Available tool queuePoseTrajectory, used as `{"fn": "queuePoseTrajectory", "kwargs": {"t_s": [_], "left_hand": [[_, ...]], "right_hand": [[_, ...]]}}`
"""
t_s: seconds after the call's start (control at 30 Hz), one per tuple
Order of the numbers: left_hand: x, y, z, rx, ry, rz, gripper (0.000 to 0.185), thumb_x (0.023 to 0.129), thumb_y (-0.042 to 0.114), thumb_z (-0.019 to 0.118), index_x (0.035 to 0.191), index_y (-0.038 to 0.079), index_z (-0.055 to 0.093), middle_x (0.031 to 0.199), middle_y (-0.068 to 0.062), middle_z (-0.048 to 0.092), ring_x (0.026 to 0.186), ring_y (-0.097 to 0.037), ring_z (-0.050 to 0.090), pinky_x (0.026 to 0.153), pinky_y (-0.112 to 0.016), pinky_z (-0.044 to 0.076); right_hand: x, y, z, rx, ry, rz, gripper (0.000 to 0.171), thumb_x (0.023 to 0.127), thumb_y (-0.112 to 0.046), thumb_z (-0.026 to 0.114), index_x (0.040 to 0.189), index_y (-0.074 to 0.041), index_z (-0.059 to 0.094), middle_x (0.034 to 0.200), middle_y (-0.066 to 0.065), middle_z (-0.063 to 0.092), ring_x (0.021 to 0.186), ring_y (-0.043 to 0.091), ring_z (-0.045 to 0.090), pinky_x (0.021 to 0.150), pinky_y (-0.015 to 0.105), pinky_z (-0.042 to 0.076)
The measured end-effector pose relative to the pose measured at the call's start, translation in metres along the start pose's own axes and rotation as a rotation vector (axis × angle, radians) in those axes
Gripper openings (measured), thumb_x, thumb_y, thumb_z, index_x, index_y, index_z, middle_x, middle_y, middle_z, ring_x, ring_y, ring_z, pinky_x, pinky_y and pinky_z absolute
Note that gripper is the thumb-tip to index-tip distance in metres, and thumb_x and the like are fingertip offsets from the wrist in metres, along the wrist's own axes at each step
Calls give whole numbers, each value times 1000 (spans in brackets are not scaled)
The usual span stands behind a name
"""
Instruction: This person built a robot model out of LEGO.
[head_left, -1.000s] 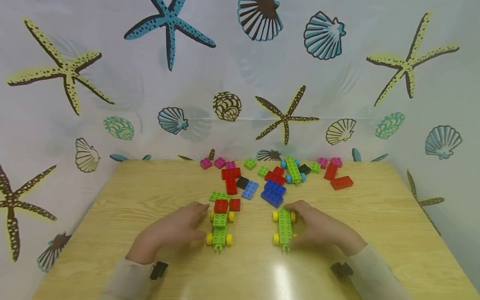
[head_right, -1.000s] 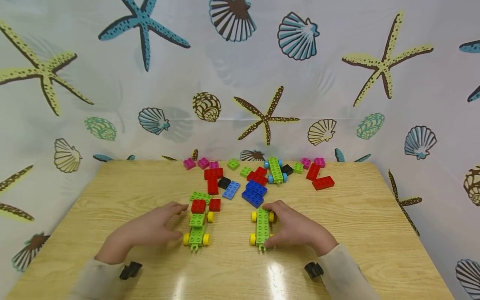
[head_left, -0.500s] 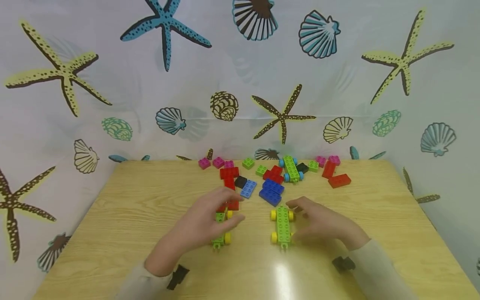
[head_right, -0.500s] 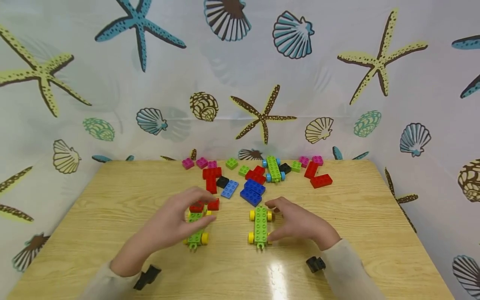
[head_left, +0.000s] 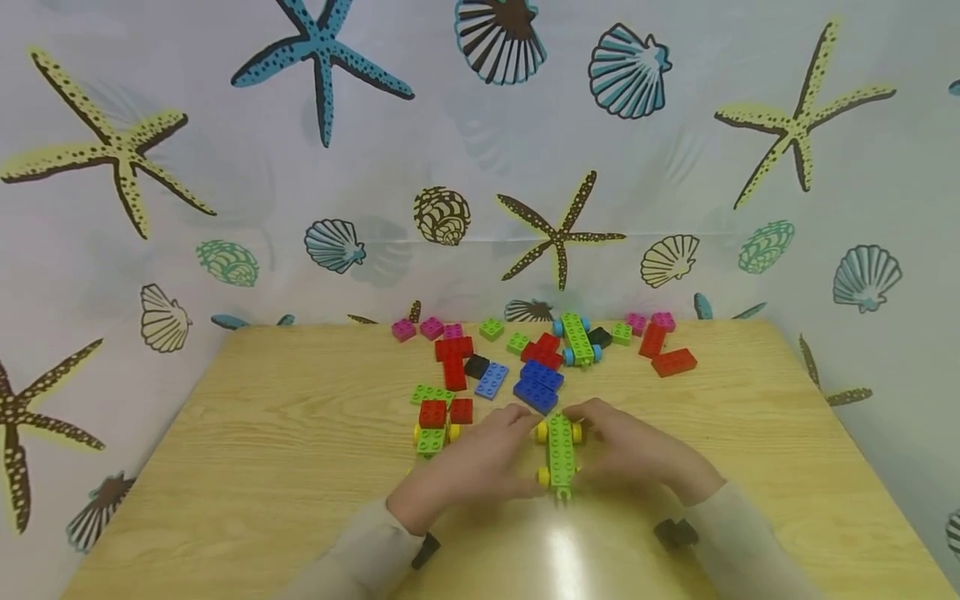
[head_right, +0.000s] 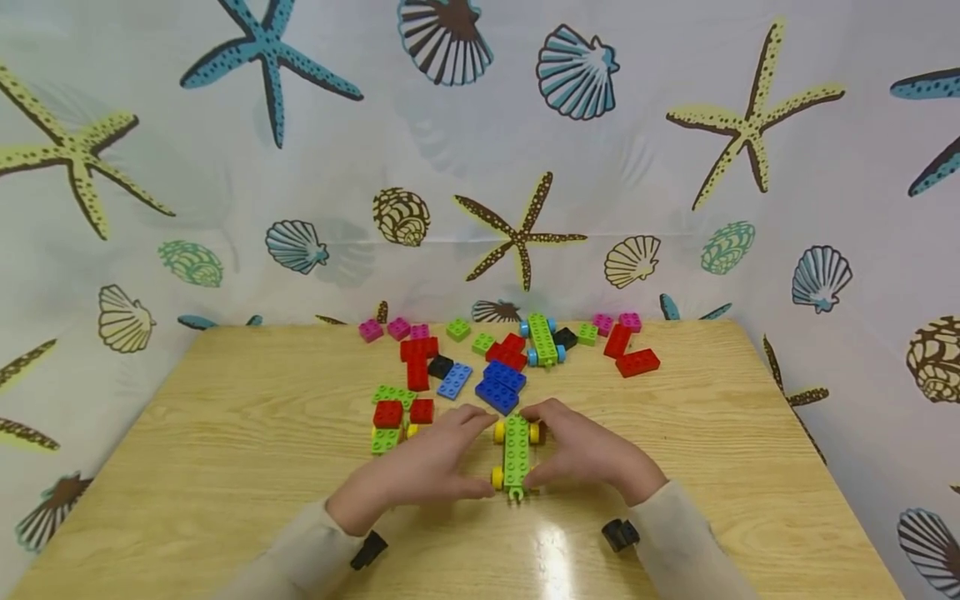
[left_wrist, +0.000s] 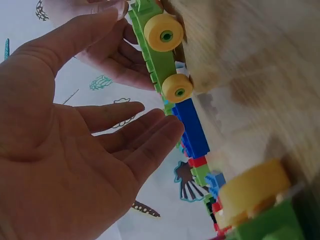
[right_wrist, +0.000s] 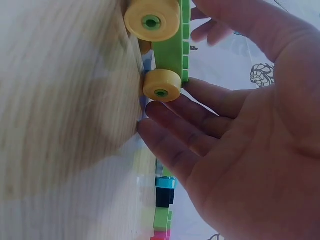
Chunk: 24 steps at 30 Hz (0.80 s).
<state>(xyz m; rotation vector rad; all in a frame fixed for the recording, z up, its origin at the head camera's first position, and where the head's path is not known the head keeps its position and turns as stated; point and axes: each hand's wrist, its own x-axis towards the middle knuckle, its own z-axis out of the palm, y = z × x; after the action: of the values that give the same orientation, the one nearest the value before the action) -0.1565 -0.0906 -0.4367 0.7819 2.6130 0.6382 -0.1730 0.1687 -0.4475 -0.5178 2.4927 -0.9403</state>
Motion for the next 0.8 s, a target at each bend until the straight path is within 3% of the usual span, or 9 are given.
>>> {"fn": "queuePoseTrajectory", "kwargs": {"t_s": [0.33,0.8], "left_hand": [[7,-1,11,-56,-46,-45,97,93,47,92,171,11,45,174,-10,49,156,-29,54,129,-49,50],[9,-7,12,-78,-41,-62,91,94,39,92,170,12,48,174,-8,48,160,-29,50,132,-49,47]], "right_hand": [[1,-2,8,9,-4,-34,84,86,-33,99,156,-10,58,155,11,63,142,33,62,125,60,52],[2,-1,10,-16,10,-31,87,86,-40,99,158,-13,57,156,9,63,144,33,62,125,60,52]]}}
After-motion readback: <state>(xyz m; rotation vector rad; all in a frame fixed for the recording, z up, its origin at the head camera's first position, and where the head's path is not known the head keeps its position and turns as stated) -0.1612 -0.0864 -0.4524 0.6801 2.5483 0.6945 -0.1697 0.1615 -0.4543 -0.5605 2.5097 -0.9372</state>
